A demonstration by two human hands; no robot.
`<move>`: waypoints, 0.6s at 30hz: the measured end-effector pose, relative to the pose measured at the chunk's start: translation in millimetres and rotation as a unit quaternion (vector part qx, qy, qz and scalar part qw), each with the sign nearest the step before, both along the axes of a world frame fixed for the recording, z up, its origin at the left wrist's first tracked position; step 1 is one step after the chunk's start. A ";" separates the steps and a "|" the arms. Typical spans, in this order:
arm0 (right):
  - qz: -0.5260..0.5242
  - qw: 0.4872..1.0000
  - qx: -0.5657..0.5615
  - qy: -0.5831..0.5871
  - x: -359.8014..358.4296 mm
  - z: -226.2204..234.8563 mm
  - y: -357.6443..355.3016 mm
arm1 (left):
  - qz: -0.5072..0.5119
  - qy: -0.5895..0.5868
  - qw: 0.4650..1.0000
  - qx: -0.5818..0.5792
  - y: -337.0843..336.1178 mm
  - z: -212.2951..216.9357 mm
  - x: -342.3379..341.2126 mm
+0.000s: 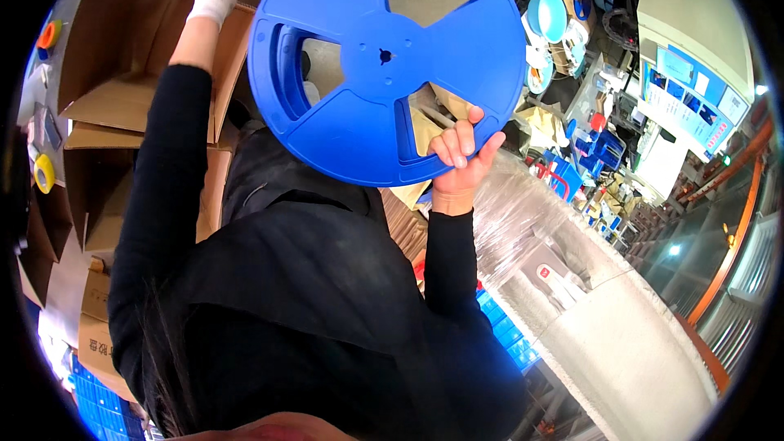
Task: The person picks up blue plastic reels from a cardboard box, rotates them to inspect both sides, and places them into a white machine hopper. The person repeats this process for several reels, handling them one at a time.
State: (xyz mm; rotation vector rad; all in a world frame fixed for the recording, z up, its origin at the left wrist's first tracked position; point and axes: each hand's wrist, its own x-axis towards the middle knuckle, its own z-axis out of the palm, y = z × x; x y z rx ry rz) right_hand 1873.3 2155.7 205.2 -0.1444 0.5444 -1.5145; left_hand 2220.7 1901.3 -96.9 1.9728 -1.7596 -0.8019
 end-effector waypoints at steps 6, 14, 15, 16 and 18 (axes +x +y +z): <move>0.073 0.997 0.001 -0.023 -4.8 -20.5 -51.1 | 0.005 0.031 0.995 -0.096 126.3 -27.0 43.4; 0.162 0.986 0.011 -0.035 17.5 -38.3 -73.8 | 0.444 0.571 0.690 0.022 217.8 84.7 43.1; 0.173 0.984 0.011 -0.044 20.5 -40.7 -72.8 | 0.445 0.577 0.685 0.004 221.8 94.9 46.8; 0.180 0.983 0.013 -0.040 26.0 -39.7 -73.5 | 0.431 0.557 0.709 -0.020 225.7 101.8 50.5; 0.189 0.981 0.017 -0.031 39.8 -39.5 -72.8 | 0.398 0.515 0.756 -0.065 233.0 114.0 58.2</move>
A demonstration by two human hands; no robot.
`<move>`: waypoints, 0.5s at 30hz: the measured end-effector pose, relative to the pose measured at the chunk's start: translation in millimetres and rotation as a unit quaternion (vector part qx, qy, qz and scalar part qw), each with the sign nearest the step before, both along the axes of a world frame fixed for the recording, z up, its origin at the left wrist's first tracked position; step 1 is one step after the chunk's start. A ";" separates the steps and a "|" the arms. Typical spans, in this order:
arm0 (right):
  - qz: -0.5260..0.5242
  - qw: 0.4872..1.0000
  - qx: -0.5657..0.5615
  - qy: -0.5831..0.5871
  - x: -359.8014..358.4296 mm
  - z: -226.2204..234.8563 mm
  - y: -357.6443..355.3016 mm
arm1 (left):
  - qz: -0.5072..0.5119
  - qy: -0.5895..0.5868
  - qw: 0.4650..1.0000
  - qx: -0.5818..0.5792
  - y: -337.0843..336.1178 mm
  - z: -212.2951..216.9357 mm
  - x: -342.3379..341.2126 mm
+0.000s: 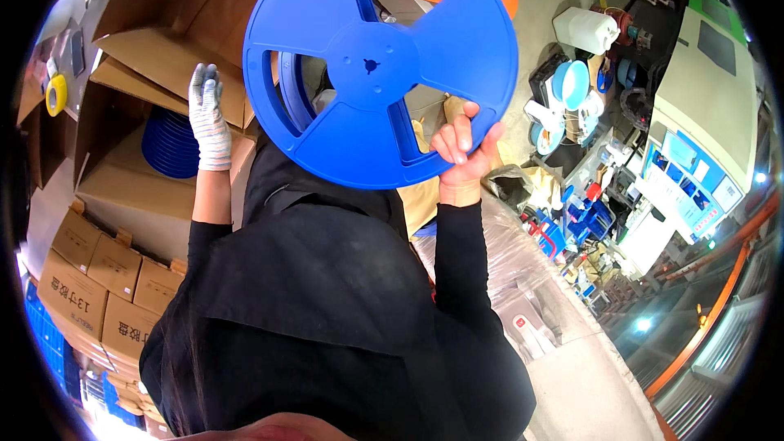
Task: The person picks up blue plastic reels from a cardboard box, rotates them to inspect both sides, and places them into a white machine hopper. The person repeats this process for several reels, handling them one at a time.
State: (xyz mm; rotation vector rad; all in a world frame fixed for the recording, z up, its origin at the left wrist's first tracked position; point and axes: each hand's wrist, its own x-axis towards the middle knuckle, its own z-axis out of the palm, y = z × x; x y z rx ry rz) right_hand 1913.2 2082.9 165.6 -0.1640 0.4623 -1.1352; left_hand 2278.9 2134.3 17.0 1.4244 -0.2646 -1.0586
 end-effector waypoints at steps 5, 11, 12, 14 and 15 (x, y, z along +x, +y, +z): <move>0.046 0.999 -0.017 0.024 37.9 1.3 -1.4 | -0.030 -0.196 0.980 -0.021 15.8 51.6 0.9; 0.086 0.994 -0.021 -0.057 68.6 6.0 16.5 | 0.028 -0.254 0.965 -0.054 39.8 84.8 21.6; 0.079 0.996 -0.015 -0.047 75.5 9.8 19.9 | 0.025 -0.275 0.960 -0.051 43.9 87.8 31.0; 0.069 0.997 -0.001 -0.038 87.6 16.2 26.7 | 0.039 -0.284 0.956 -0.063 49.3 86.5 46.5; 0.083 0.995 -0.003 -0.055 90.9 14.5 28.0 | 0.042 -0.285 0.955 -0.065 52.3 87.0 54.7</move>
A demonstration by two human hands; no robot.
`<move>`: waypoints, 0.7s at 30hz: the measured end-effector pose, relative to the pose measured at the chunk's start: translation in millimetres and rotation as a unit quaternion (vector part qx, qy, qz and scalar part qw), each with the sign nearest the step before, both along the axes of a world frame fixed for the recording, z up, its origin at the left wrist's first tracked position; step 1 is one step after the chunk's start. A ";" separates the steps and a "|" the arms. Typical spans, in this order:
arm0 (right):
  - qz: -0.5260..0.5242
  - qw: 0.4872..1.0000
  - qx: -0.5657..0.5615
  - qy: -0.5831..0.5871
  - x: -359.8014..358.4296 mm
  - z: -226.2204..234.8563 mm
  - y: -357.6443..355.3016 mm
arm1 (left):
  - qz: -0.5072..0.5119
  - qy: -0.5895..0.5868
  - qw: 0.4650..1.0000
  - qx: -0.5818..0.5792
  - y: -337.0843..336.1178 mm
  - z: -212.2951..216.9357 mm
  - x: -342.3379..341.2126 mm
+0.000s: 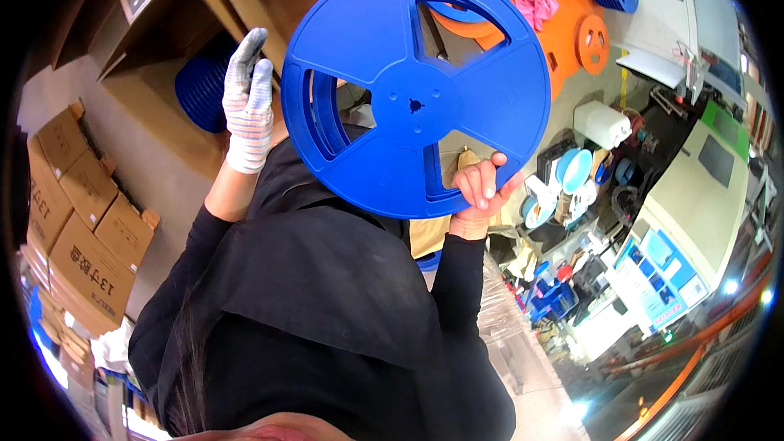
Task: The person picks up blue plastic reels from a cardboard box, rotates them to inspect both sides, and places them into a white machine hopper. The person repeats this process for several reels, handling them one at a time.
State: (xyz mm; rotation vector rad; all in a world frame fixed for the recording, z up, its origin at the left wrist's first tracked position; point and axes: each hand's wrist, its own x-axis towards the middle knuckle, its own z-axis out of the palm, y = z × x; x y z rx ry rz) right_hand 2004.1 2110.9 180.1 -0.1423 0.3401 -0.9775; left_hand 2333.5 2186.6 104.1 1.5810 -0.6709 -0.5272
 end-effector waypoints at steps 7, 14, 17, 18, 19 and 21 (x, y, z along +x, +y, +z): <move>0.039 0.999 -0.006 -0.026 21.0 3.0 13.4 | -0.100 0.144 0.982 0.071 -5.6 29.3 37.3; 0.116 0.988 -0.043 0.090 26.8 10.1 11.9 | -0.153 0.105 0.971 0.154 -16.8 18.3 57.9; 0.125 0.982 -0.062 0.125 57.1 25.3 13.2 | -0.062 0.049 0.991 0.107 -12.3 -18.1 56.9; 0.127 0.981 -0.069 0.131 64.4 29.2 14.0 | -0.041 -0.144 0.982 0.117 -16.3 -23.9 52.3; 0.125 0.980 -0.070 0.140 68.8 29.8 15.9 | -0.065 -0.237 0.966 0.080 -22.7 -8.8 42.2; 0.127 0.983 -0.053 0.121 79.4 30.9 18.7 | -0.174 -0.338 0.924 0.038 -32.4 29.3 7.5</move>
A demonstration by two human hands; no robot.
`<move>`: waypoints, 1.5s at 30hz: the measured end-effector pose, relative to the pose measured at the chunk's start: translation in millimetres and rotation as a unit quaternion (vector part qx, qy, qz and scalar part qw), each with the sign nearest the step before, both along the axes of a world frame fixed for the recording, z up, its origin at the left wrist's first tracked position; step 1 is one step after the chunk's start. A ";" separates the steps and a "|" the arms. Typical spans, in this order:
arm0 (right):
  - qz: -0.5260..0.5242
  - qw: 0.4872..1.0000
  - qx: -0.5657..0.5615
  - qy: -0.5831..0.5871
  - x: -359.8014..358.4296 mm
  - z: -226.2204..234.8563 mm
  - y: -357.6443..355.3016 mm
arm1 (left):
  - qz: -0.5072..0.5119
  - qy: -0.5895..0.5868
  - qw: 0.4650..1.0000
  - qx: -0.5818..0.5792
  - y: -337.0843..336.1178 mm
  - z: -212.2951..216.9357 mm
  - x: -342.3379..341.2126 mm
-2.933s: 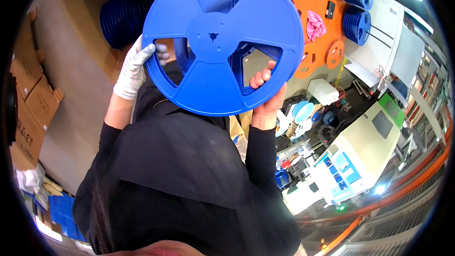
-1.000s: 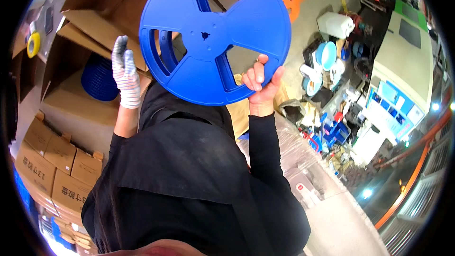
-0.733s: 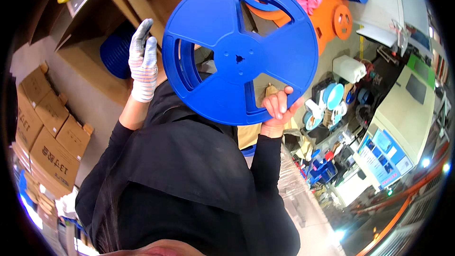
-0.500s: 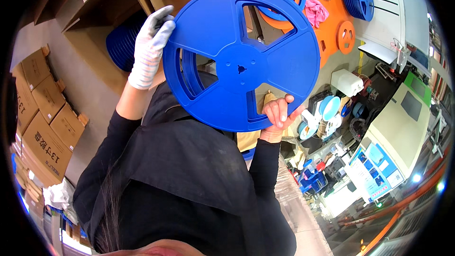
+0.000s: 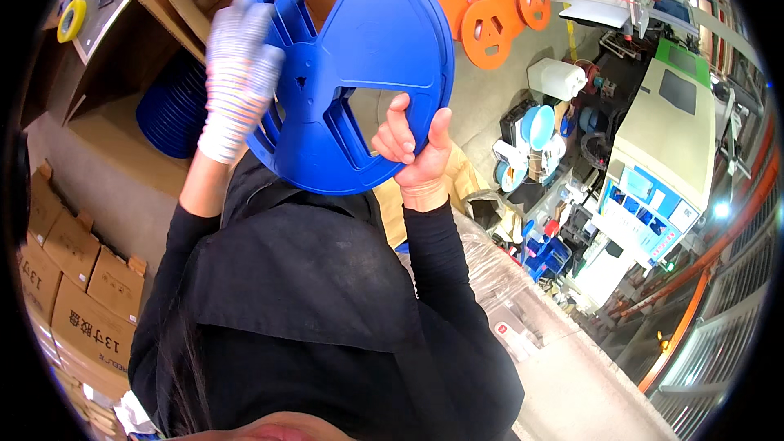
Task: The person picks up blue plastic reels from a cardboard box, rotates them to inspect both sides, and places them into a white machine hopper. The person repeats this process for several reels, handling them one at a time.
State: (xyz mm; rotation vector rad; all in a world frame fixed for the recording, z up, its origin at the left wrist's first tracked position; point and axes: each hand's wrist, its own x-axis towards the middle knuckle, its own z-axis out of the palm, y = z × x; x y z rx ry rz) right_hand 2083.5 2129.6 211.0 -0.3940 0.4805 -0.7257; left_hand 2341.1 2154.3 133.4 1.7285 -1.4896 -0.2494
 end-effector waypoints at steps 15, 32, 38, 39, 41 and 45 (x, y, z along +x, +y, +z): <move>0.033 0.994 0.082 -0.070 15.8 -2.1 4.5 | -0.189 -0.111 0.973 -0.071 -33.8 40.8 -37.4; 0.016 1.000 0.002 0.007 82.2 4.9 -28.3 | 0.083 0.148 0.985 0.039 60.1 -15.3 21.1; 0.143 0.936 -0.169 0.275 137.4 24.6 15.5 | 0.098 0.748 0.655 0.033 77.2 -19.0 9.1; 0.168 0.913 -0.192 0.317 123.4 23.5 4.2 | 0.073 0.815 0.575 0.010 91.6 -32.3 19.3; 0.152 0.873 -0.236 0.399 101.0 19.0 -4.4 | 0.020 0.924 0.365 -0.112 115.1 -22.2 35.7; 0.084 0.864 -0.257 0.424 74.0 4.0 -6.6 | -0.138 0.953 0.190 -0.191 148.6 -35.0 50.8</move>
